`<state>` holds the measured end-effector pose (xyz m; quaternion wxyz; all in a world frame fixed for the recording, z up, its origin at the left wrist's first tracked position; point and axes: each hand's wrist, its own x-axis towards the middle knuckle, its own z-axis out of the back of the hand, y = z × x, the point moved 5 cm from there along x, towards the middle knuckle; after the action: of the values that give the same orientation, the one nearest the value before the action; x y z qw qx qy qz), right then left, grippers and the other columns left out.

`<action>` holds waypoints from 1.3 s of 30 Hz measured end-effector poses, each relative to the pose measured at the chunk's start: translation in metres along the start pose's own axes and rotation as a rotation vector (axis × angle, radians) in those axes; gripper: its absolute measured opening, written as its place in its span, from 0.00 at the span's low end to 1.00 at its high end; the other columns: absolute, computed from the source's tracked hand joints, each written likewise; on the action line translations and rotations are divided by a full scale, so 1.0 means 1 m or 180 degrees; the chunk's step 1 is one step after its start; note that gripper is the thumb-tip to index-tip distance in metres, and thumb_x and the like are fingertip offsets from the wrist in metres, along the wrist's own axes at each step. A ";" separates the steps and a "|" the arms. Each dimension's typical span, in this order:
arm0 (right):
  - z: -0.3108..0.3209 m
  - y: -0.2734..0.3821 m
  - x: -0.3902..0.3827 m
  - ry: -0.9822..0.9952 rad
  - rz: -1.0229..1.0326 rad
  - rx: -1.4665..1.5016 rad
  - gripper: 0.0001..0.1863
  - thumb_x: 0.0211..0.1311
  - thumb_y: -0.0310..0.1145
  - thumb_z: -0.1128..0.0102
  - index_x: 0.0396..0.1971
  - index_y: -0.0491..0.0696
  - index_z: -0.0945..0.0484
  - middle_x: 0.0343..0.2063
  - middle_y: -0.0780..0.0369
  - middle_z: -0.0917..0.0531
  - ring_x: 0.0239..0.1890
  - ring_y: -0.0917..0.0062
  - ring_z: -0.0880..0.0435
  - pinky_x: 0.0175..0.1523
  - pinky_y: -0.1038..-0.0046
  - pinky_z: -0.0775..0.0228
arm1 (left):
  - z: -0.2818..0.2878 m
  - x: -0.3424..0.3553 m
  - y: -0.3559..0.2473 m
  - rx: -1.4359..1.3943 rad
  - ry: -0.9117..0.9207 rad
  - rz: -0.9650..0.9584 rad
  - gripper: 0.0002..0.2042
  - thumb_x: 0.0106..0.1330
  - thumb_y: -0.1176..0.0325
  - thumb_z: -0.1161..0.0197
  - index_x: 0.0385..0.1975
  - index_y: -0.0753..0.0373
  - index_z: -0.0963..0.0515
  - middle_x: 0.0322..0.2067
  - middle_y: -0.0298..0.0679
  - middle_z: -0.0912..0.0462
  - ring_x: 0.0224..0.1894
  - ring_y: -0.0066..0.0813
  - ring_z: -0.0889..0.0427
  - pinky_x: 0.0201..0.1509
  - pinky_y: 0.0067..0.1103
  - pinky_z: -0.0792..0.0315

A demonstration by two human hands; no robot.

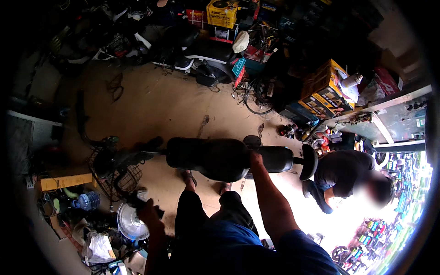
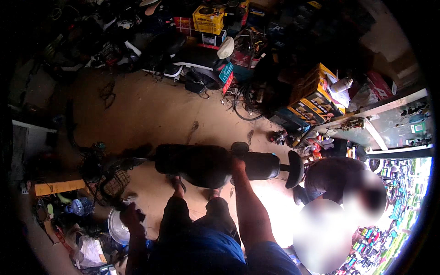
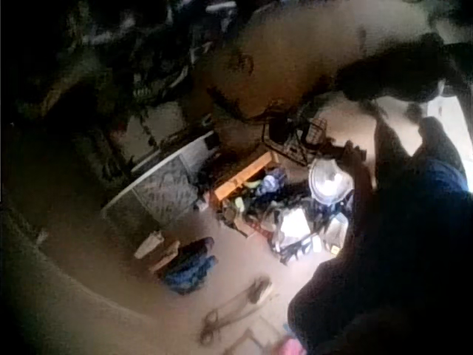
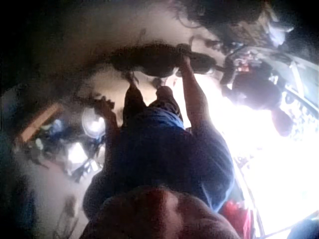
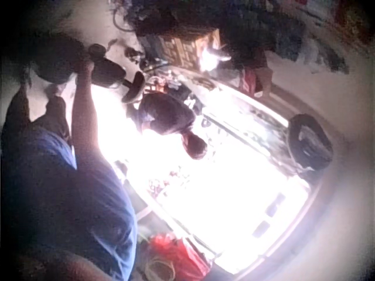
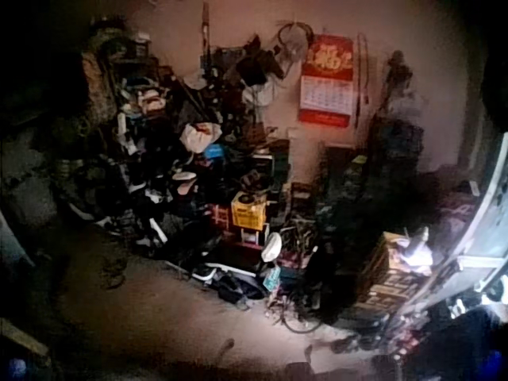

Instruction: The person sits on the floor to work on the rear wheel and brake assembly of an electric scooter using pliers and a screwdriver. They then stand up to adjust the handlebars and front basket, and finally inspect the rear license plate.

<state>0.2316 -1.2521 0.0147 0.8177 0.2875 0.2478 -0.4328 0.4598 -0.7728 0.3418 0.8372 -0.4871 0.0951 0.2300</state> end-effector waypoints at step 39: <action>-0.272 0.259 -0.428 0.2348 0.2232 0.1259 0.11 0.69 0.32 0.43 0.44 0.45 0.15 0.42 0.52 0.12 0.45 0.63 0.12 0.57 0.63 0.23 | 0.169 0.192 0.041 -0.2102 0.2315 0.1731 0.26 0.77 0.48 0.50 0.58 0.66 0.24 0.44 0.45 0.15 0.41 0.38 0.17 0.42 0.35 0.22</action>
<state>0.1945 -0.7047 0.1667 0.7021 0.6340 0.3213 -0.0430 0.5979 -0.5546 0.3221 0.4641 -0.7292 0.4228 0.2723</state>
